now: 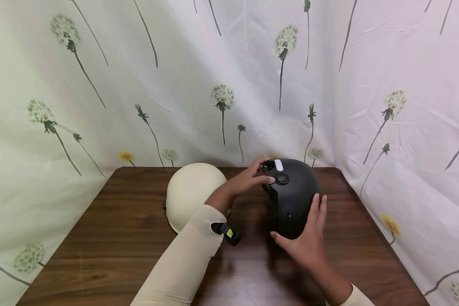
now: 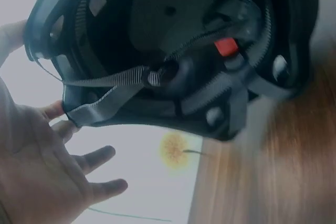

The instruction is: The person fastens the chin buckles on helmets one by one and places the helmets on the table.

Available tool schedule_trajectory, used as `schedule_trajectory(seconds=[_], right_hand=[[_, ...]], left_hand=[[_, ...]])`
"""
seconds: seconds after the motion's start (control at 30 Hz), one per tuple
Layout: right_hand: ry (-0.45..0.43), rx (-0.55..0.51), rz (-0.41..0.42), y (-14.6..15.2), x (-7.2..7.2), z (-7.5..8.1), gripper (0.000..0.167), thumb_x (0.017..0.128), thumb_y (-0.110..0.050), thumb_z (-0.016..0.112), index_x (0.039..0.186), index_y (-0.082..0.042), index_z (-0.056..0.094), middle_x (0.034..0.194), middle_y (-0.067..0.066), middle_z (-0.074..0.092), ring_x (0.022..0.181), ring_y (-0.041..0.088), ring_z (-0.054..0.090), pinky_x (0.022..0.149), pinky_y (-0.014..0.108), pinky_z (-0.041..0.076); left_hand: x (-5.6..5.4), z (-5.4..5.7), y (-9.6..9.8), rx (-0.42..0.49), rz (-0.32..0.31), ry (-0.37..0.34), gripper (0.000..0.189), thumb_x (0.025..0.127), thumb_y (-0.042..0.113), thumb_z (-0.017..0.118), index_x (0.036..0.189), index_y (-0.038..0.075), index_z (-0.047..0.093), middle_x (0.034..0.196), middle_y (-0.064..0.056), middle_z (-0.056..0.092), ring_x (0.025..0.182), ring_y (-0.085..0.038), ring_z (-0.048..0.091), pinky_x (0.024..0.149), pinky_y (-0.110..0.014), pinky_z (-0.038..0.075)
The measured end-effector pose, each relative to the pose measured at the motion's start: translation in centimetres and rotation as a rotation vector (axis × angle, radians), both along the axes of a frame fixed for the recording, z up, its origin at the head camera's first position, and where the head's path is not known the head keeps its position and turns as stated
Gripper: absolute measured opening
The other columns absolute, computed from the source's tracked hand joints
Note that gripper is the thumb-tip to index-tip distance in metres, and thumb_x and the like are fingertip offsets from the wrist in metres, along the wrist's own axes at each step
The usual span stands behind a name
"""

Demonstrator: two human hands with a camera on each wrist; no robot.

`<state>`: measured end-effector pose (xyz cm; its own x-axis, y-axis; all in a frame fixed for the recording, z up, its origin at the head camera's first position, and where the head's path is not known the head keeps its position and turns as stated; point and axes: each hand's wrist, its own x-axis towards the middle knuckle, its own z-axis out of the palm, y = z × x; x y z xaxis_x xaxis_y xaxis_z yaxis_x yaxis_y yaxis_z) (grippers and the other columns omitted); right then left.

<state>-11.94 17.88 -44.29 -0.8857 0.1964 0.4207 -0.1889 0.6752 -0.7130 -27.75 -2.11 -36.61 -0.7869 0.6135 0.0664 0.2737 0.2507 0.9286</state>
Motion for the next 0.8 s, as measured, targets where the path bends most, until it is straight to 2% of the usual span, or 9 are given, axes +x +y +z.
schedule_trajectory(seconds=[0.1,0.2,0.33,0.4,0.5,0.57,0.67,0.77,0.8], right_hand=[[0.074,0.067,-0.008,0.0,0.0,-0.1,0.153,0.058,-0.029,0.105,0.171,-0.019,0.002,0.175,0.016,-0.007,0.159,0.047,0.004,0.107,0.074,0.037],[0.144,0.136,0.002,0.1,0.1,-0.3,0.151,0.057,-0.026,0.105,0.171,-0.016,0.007,0.175,0.019,-0.005,0.158,0.05,0.003,0.101,0.077,0.041],[0.229,0.206,0.019,0.3,0.0,-0.5,0.148,0.053,-0.021,0.106,0.17,-0.011,0.015,0.175,0.023,0.001,0.157,0.054,0.005,0.097,0.079,0.042],[0.27,0.224,0.031,0.3,-0.2,-0.6,0.147,0.051,-0.021,0.107,0.168,-0.008,0.02,0.174,0.026,0.006,0.156,0.055,0.007,0.097,0.078,0.042],[0.295,0.255,0.045,0.2,-0.3,-0.8,0.146,0.05,-0.023,0.107,0.167,-0.006,0.023,0.172,0.028,0.009,0.156,0.055,0.009,0.098,0.077,0.043],[0.284,0.282,0.052,0.1,-0.4,-0.9,0.145,0.051,-0.026,0.107,0.168,-0.007,0.022,0.172,0.028,0.008,0.156,0.055,0.009,0.096,0.076,0.045],[0.258,0.324,0.055,0.0,-0.5,-1.0,0.144,0.054,-0.03,0.106,0.168,-0.008,0.02,0.173,0.028,0.007,0.156,0.056,0.009,0.093,0.074,0.049],[0.251,0.353,0.054,-0.1,-0.5,-1.0,0.143,0.055,-0.033,0.106,0.168,-0.008,0.021,0.172,0.028,0.008,0.155,0.057,0.011,0.092,0.073,0.05],[0.254,0.359,0.054,0.0,-0.6,-1.0,0.143,0.055,-0.033,0.106,0.168,-0.008,0.021,0.172,0.029,0.008,0.155,0.057,0.011,0.093,0.073,0.05]], left_hand=[[-0.1,-0.6,-0.3,0.021,-0.013,-0.007,0.084,0.1,0.035,0.064,0.168,0.02,0.017,0.174,-0.005,0.016,0.153,-0.027,0.035,0.121,-0.051,0.033],[-0.4,-1.2,-0.7,0.061,-0.046,-0.053,0.085,0.101,0.028,0.061,0.169,0.016,0.011,0.174,-0.009,0.014,0.155,-0.031,0.029,0.121,-0.052,0.032],[-0.7,-2.0,-1.4,0.093,-0.09,-0.125,0.085,0.1,0.024,0.057,0.169,0.014,0.007,0.169,-0.016,0.02,0.158,-0.033,0.021,0.123,-0.055,0.028],[-0.8,-2.3,-1.8,0.097,-0.096,-0.143,0.082,0.101,0.028,0.055,0.168,0.014,0.009,0.167,-0.018,0.023,0.157,-0.033,0.023,0.124,-0.056,0.025],[-1.0,-2.4,-2.3,0.093,-0.105,-0.138,0.08,0.105,0.041,0.053,0.167,0.012,0.011,0.162,-0.018,0.03,0.151,-0.031,0.031,0.122,-0.054,0.026],[-1.1,-2.4,-2.5,0.084,-0.128,-0.091,0.084,0.105,0.051,0.055,0.166,0.008,0.014,0.159,-0.018,0.035,0.147,-0.029,0.037,0.12,-0.05,0.032],[-1.3,-2.2,-2.6,0.039,-0.143,0.031,0.088,0.101,0.058,0.062,0.161,0.005,0.027,0.154,-0.015,0.044,0.141,-0.025,0.046,0.114,-0.043,0.042],[-1.3,-1.9,-2.6,-0.036,-0.116,0.148,0.079,0.096,0.058,0.067,0.153,0.008,0.043,0.145,-0.011,0.053,0.134,-0.023,0.054,0.108,-0.043,0.047],[-1.3,-1.8,-2.6,-0.074,-0.086,0.17,0.078,0.095,0.058,0.069,0.153,0.012,0.045,0.144,-0.008,0.055,0.133,-0.021,0.054,0.108,-0.043,0.047]])
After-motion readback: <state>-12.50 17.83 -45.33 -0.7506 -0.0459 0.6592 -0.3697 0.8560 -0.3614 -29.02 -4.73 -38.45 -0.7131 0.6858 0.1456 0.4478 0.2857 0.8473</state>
